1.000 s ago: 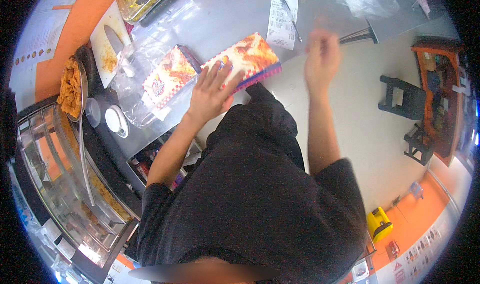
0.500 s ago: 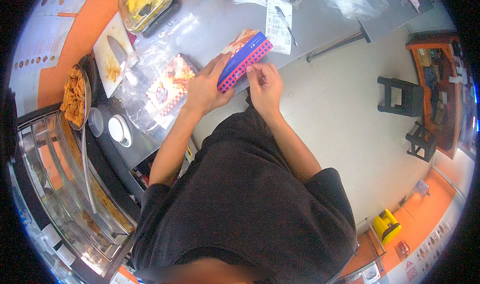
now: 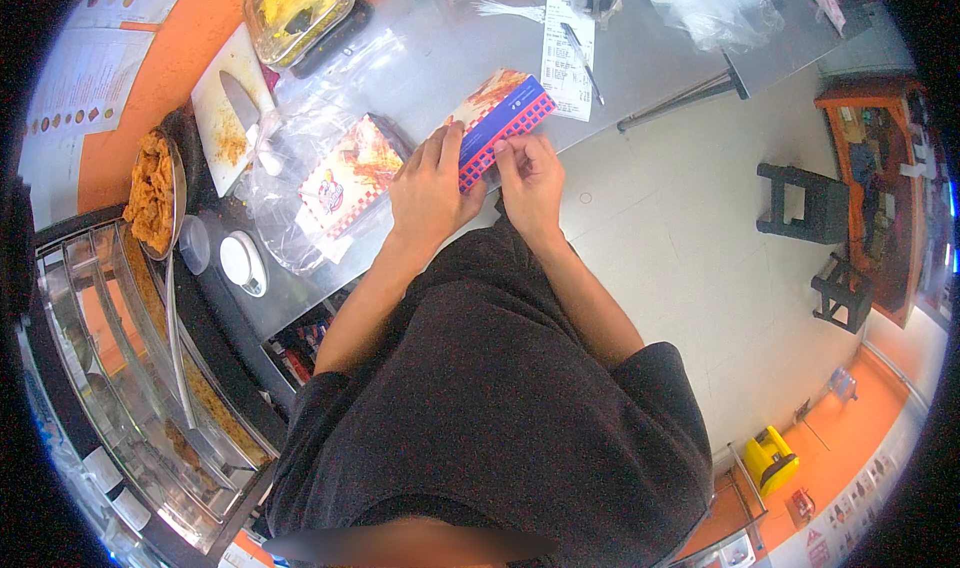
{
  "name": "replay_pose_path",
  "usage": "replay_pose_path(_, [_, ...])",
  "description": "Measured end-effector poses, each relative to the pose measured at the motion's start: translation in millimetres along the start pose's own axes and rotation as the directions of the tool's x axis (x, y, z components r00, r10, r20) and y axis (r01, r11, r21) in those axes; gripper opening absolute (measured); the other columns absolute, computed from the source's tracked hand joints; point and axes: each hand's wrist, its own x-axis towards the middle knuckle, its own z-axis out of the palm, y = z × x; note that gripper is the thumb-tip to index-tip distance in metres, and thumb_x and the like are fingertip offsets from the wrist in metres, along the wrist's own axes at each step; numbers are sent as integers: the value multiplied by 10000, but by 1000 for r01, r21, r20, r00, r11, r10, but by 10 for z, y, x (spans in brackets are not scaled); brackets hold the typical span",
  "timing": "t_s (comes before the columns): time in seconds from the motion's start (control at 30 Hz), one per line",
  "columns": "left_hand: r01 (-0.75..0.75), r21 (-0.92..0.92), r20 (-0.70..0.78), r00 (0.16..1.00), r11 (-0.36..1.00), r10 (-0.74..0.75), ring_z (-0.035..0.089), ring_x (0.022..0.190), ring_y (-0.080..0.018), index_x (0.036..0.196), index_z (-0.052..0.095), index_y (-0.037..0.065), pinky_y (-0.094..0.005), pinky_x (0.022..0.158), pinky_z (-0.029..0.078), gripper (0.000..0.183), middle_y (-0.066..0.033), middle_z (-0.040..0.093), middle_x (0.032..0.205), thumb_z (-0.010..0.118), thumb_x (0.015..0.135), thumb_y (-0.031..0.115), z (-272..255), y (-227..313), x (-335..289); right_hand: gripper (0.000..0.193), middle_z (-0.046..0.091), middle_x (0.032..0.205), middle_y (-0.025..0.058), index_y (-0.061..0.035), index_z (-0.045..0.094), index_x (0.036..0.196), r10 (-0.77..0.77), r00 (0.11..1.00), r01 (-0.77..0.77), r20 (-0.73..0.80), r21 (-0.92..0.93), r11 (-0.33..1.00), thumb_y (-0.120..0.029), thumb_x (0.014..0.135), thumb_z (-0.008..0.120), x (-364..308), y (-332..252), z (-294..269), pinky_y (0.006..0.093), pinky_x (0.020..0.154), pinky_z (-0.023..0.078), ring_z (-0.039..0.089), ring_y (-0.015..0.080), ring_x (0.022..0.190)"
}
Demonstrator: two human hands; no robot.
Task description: The person assembles two bento boxes by placing steamed buns, fried chicken, and scrambled eggs into compartmentalized containers. They then close the boxes, place them into a plastic bag, and attach a receipt to the bag.
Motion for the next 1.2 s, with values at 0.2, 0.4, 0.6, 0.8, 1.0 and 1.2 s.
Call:
replay_pose_path(0.2, [0,-2,-2,1000,1000,0,701,1035,-382,1339,531,18,-448,847,598,735,-208,655,1253,814,697,234,3,1,-2,166,568,742,33,3,686,850,-82,996,74,-25,-222,972,-125,929,756,42,-136,33,295,581,421,506,115,633])
replay_pose_path(0.4, [-13,-23,-35,999,1000,12,705,1021,-389,1338,536,18,-458,834,600,723,-208,659,1246,793,696,230,33,-18,-6,398,604,618,76,24,662,725,269,961,-252,71,-188,949,-305,908,790,145,-129,-95,339,545,421,524,139,551])
replay_pose_path(0.6, [44,-133,-9,999,990,-45,727,920,-385,1334,553,56,-473,765,604,692,-173,685,1196,762,705,255,14,-201,76,530,593,587,72,27,666,677,359,906,-306,224,-241,921,-428,927,771,283,294,-158,328,526,404,494,115,551])
replay_pose_path(0.8, [129,-151,42,991,980,-124,730,885,-386,1320,578,94,-479,745,599,654,-156,703,1138,757,714,262,-63,-259,142,481,608,599,52,26,686,723,333,890,-207,312,-374,904,-400,925,780,490,502,-182,328,533,431,519,117,540])
replay_pose_path(1.0, [187,-180,73,982,966,-177,726,914,-393,1320,583,88,-490,754,594,656,-168,690,1173,758,714,264,-97,-239,180,381,690,728,51,23,719,841,127,853,-70,505,-131,989,-329,846,865,555,360,-269,313,640,496,603,108,665])
replay_pose_path(1.2, [215,-172,124,973,961,-195,723,914,-398,1330,580,92,-491,758,594,676,-170,690,1169,763,706,276,-122,-287,211,340,754,821,69,-1,778,891,174,868,-87,466,-203,975,-294,778,906,669,163,-97,307,667,509,654,107,728])
